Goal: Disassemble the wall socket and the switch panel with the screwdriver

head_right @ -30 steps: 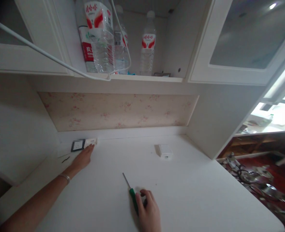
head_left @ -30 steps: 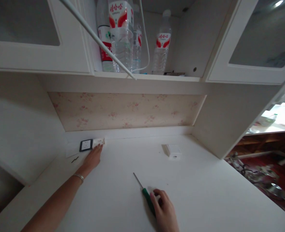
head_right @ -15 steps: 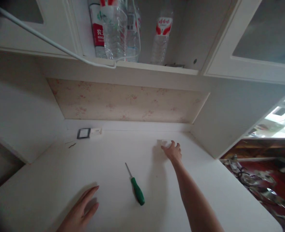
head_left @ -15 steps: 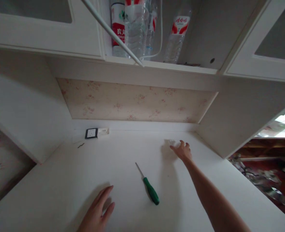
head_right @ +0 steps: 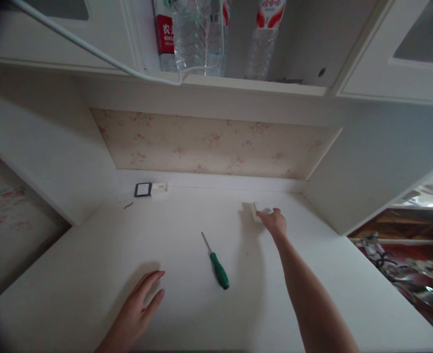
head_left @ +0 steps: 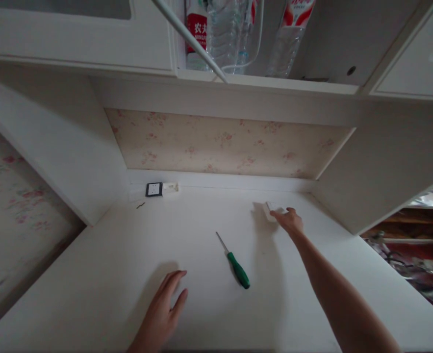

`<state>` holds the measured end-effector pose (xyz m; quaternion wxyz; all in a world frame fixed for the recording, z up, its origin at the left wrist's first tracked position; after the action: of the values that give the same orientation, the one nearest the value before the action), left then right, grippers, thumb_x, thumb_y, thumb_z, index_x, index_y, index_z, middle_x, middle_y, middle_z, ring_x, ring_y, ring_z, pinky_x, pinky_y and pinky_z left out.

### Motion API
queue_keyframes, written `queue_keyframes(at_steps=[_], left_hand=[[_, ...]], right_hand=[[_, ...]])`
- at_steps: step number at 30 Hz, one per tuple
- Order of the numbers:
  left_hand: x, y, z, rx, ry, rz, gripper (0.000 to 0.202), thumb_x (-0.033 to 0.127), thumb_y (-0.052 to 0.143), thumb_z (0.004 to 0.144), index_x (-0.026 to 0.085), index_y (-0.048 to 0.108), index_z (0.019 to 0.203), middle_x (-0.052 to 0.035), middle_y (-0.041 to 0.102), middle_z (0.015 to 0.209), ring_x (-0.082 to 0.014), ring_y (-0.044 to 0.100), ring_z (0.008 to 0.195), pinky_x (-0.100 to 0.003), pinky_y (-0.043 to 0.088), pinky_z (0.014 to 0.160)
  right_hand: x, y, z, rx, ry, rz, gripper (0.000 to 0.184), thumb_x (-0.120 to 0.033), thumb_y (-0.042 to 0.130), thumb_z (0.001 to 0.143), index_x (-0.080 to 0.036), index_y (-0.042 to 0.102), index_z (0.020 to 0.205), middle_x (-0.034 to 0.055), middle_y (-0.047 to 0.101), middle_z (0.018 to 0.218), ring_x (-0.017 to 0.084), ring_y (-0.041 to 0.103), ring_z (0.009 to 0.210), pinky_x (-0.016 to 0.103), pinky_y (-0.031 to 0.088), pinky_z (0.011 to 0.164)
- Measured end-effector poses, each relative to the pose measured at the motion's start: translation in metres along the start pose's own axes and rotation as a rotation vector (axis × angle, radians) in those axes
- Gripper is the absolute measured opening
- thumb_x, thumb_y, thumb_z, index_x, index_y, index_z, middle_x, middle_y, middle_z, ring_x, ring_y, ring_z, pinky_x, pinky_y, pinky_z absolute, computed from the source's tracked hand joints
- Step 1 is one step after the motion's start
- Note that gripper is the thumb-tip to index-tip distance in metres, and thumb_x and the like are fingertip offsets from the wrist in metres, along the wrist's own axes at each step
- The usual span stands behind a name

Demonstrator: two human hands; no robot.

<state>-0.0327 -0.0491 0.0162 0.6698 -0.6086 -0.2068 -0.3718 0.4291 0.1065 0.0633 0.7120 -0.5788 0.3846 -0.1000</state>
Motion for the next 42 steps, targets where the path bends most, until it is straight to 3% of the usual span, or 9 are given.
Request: queue_keyframes(at_steps=[5, 11, 16, 19, 25, 29, 33, 38, 42], left_hand=[[0.024, 0.011, 0.02, -0.075, 0.088, -0.038, 0.038, 0.031, 0.048, 0.091, 0.028, 0.048, 0.128, -0.0077, 0.052, 0.132, -0.0259, 0.049, 0.124, -0.044, 0.044, 0.104], [0.047, 0.019, 0.05, -0.112, 0.169, 0.0, 0.061, 0.031, 0.055, 0.088, 0.025, 0.028, 0.143, -0.0093, 0.035, 0.146, -0.0266, 0.033, 0.136, -0.048, 0.031, 0.113], [0.048, 0.022, 0.061, -0.051, 0.14, -0.009, 0.087, 0.032, 0.067, 0.078, 0.024, 0.015, 0.147, -0.0113, 0.027, 0.151, -0.03, 0.026, 0.139, -0.048, 0.028, 0.113], [0.037, 0.026, 0.057, 0.002, 0.095, -0.043, 0.091, 0.032, 0.07, 0.075, 0.023, 0.015, 0.147, -0.0139, 0.029, 0.149, -0.033, 0.029, 0.137, -0.051, 0.03, 0.111], [0.007, 0.028, 0.045, 0.011, 0.039, -0.057, 0.087, 0.03, 0.071, 0.072, 0.023, 0.024, 0.145, -0.0135, 0.04, 0.141, -0.0341, 0.036, 0.132, -0.051, 0.034, 0.109], [-0.008, 0.022, 0.047, -0.05, 0.049, -0.078, 0.085, 0.028, 0.072, 0.071, 0.024, 0.028, 0.144, -0.0132, 0.043, 0.14, -0.0324, 0.041, 0.13, -0.049, 0.036, 0.107], [-0.01, 0.01, 0.056, -0.155, 0.102, -0.163, 0.086, 0.03, 0.076, 0.068, 0.025, 0.033, 0.142, -0.0117, 0.048, 0.138, -0.0311, 0.046, 0.126, -0.046, 0.039, 0.105], [-0.016, 0.003, 0.061, -0.274, 0.13, -0.175, 0.092, 0.024, 0.078, 0.064, 0.029, 0.032, 0.143, -0.0088, 0.046, 0.142, -0.03, 0.044, 0.129, -0.045, 0.038, 0.107], [-0.031, 0.006, 0.061, -0.278, 0.095, -0.162, 0.102, 0.026, 0.082, 0.059, 0.028, 0.028, 0.146, -0.0102, 0.038, 0.147, -0.0317, 0.038, 0.133, -0.05, 0.032, 0.11]], right_hand=[[-0.031, -0.004, -0.046, -0.024, -0.135, 0.113, 0.08, -0.063, 0.06, 0.068, -0.016, 0.044, 0.131, 0.0131, 0.062, 0.117, 0.029, 0.061, 0.103, 0.035, 0.047, 0.083], [-0.075, -0.002, -0.148, -0.1, -0.405, 0.334, 0.071, -0.056, 0.065, 0.067, -0.018, 0.049, 0.124, 0.0106, 0.064, 0.111, 0.026, 0.062, 0.097, 0.035, 0.049, 0.081], [-0.09, 0.024, -0.221, -0.263, -0.419, 0.519, 0.063, -0.051, 0.068, 0.067, -0.021, 0.051, 0.12, 0.0086, 0.063, 0.111, 0.024, 0.063, 0.094, 0.033, 0.053, 0.075], [-0.093, 0.041, -0.248, -0.272, -0.43, 0.576, 0.061, -0.046, 0.068, 0.068, -0.021, 0.05, 0.121, 0.0085, 0.061, 0.114, 0.024, 0.063, 0.096, 0.035, 0.054, 0.079], [-0.091, 0.062, -0.278, -0.236, -0.491, 0.529, 0.062, -0.044, 0.069, 0.069, -0.02, 0.049, 0.123, 0.01, 0.061, 0.113, 0.029, 0.06, 0.102, 0.042, 0.051, 0.086], [-0.089, 0.064, -0.287, -0.257, -0.539, 0.547, 0.056, -0.044, 0.067, 0.073, -0.02, 0.05, 0.121, 0.0105, 0.061, 0.114, 0.03, 0.058, 0.106, 0.043, 0.05, 0.089], [-0.082, 0.069, -0.292, -0.304, -0.598, 0.634, 0.055, -0.042, 0.066, 0.076, -0.022, 0.049, 0.124, 0.0098, 0.058, 0.122, 0.027, 0.056, 0.111, 0.041, 0.051, 0.09], [-0.072, 0.075, -0.291, -0.354, -0.612, 0.634, 0.047, -0.034, 0.06, 0.082, -0.021, 0.048, 0.125, 0.0101, 0.06, 0.116, 0.023, 0.061, 0.1, 0.037, 0.054, 0.084], [-0.07, 0.076, -0.288, -0.363, -0.686, 0.633, 0.05, -0.032, 0.06, 0.082, -0.021, 0.047, 0.129, 0.0105, 0.059, 0.121, 0.022, 0.061, 0.103, 0.036, 0.053, 0.087]])
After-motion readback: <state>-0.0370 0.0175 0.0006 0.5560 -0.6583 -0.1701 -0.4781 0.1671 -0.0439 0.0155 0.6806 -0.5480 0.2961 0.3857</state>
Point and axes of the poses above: each hand's wrist, its own z-axis towards the middle knuckle, its own y-axis out of the palm, x = y × z, the point moved 4 cm from there along z, towards the middle knuckle
